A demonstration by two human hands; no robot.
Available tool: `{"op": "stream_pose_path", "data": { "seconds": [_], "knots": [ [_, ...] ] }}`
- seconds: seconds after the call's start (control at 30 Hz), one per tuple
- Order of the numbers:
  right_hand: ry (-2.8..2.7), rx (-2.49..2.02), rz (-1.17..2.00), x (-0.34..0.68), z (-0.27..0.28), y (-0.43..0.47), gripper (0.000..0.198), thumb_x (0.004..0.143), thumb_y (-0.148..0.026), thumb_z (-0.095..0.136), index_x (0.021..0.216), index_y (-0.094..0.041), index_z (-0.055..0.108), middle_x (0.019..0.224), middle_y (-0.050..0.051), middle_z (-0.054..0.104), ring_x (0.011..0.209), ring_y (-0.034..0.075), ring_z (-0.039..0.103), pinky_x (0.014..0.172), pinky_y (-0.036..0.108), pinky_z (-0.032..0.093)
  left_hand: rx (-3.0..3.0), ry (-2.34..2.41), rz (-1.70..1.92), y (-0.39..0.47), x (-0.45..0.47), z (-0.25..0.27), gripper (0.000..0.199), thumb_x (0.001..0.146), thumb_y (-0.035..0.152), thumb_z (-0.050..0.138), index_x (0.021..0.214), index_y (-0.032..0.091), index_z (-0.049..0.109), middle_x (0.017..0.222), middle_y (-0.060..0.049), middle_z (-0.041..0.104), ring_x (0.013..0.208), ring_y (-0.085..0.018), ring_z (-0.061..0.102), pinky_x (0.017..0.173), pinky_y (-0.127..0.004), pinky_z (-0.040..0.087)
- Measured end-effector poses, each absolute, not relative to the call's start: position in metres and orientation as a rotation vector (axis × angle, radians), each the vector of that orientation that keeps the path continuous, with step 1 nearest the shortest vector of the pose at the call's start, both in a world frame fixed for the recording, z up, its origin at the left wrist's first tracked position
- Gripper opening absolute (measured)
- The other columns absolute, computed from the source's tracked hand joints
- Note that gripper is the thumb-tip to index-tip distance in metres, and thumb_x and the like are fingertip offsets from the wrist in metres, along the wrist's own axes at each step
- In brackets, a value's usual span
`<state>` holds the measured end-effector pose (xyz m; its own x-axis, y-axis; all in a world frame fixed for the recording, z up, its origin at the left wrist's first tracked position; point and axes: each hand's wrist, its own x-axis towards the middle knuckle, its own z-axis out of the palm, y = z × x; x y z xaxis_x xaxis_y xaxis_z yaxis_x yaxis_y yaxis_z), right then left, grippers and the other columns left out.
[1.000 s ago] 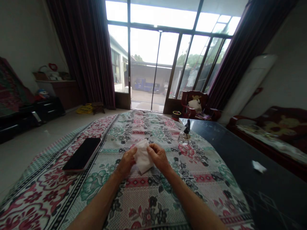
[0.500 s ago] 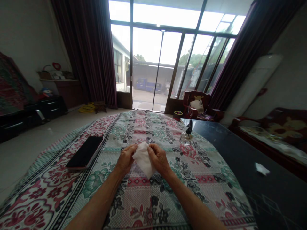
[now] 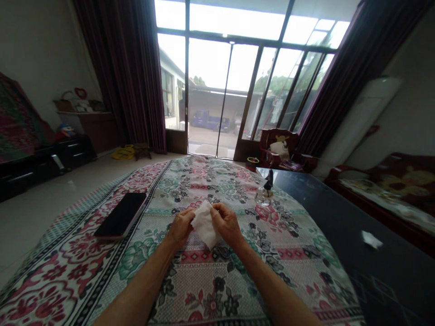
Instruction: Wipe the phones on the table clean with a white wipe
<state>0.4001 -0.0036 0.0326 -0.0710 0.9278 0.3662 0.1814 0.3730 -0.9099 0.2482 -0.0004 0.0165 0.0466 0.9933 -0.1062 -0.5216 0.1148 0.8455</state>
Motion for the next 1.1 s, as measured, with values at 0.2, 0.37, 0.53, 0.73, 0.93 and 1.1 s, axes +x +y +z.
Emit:
{"op": "stream_pose_path", "data": {
  "seconds": [0.2,0.37,0.53,0.73,0.93,1.1],
  "knots": [
    [-1.515,-1.098,0.735,0.400,0.028,0.001,0.025,0.082,-0.040,0.054,0.082,-0.017,0.063,0.074,0.004,0.064,0.067,0.016,0.056,0.057,0.024,0.043,0.600,0.751,1.375,0.004,0.240,0.022,0.020,0.069,0.028,0.073,0.079,0.010,0.071,0.071,-0.004,0.071,0.060,-0.015,0.063,0.059,-0.024,0.051],
    [-1.403,-1.106,0.720,0.400,0.025,0.005,0.025,0.081,-0.042,0.056,0.084,-0.018,0.062,0.078,0.005,0.065,0.071,0.017,0.058,0.058,0.024,0.045,0.570,0.594,1.206,-0.003,0.246,0.019,0.034,0.083,0.040,0.066,0.098,0.009,0.069,0.089,-0.013,0.073,0.074,-0.020,0.068,0.068,-0.029,0.054],
    [-1.329,-1.108,0.770,0.398,0.023,0.006,0.027,0.078,-0.040,0.058,0.095,-0.018,0.059,0.077,0.003,0.064,0.063,0.015,0.057,0.054,0.024,0.045,0.617,0.552,1.134,-0.009,0.264,0.016,0.029,0.080,0.026,0.071,0.104,0.010,0.069,0.094,-0.013,0.074,0.091,-0.026,0.069,0.083,-0.033,0.054],
    [-1.427,-1.105,1.014,0.399,0.022,0.002,0.030,0.073,-0.035,0.062,0.098,-0.018,0.060,0.074,0.001,0.065,0.061,0.014,0.058,0.052,0.023,0.044,0.509,0.685,1.376,0.004,0.257,0.018,0.029,0.090,0.014,0.051,0.115,0.016,0.065,0.092,-0.007,0.074,0.082,-0.020,0.071,0.080,-0.031,0.057],
    [-1.409,-1.137,1.138,0.400,0.015,0.005,0.015,0.071,-0.029,0.060,0.079,-0.017,0.064,0.069,0.000,0.065,0.060,0.011,0.055,0.050,0.019,0.042,0.339,0.618,1.275,-0.001,0.251,0.030,0.043,0.097,0.043,0.041,0.124,0.015,0.059,0.096,-0.012,0.074,0.089,-0.025,0.071,0.086,-0.038,0.056],
    [-1.321,-1.098,1.226,0.400,0.014,0.002,0.012,0.070,-0.026,0.061,0.077,-0.017,0.064,0.069,0.000,0.064,0.056,0.011,0.054,0.050,0.020,0.042,0.374,0.648,1.190,-0.008,0.259,0.025,0.036,0.089,0.021,0.058,0.124,0.012,0.058,0.100,-0.014,0.074,0.092,-0.028,0.071,0.090,-0.041,0.055]
  ]
}}
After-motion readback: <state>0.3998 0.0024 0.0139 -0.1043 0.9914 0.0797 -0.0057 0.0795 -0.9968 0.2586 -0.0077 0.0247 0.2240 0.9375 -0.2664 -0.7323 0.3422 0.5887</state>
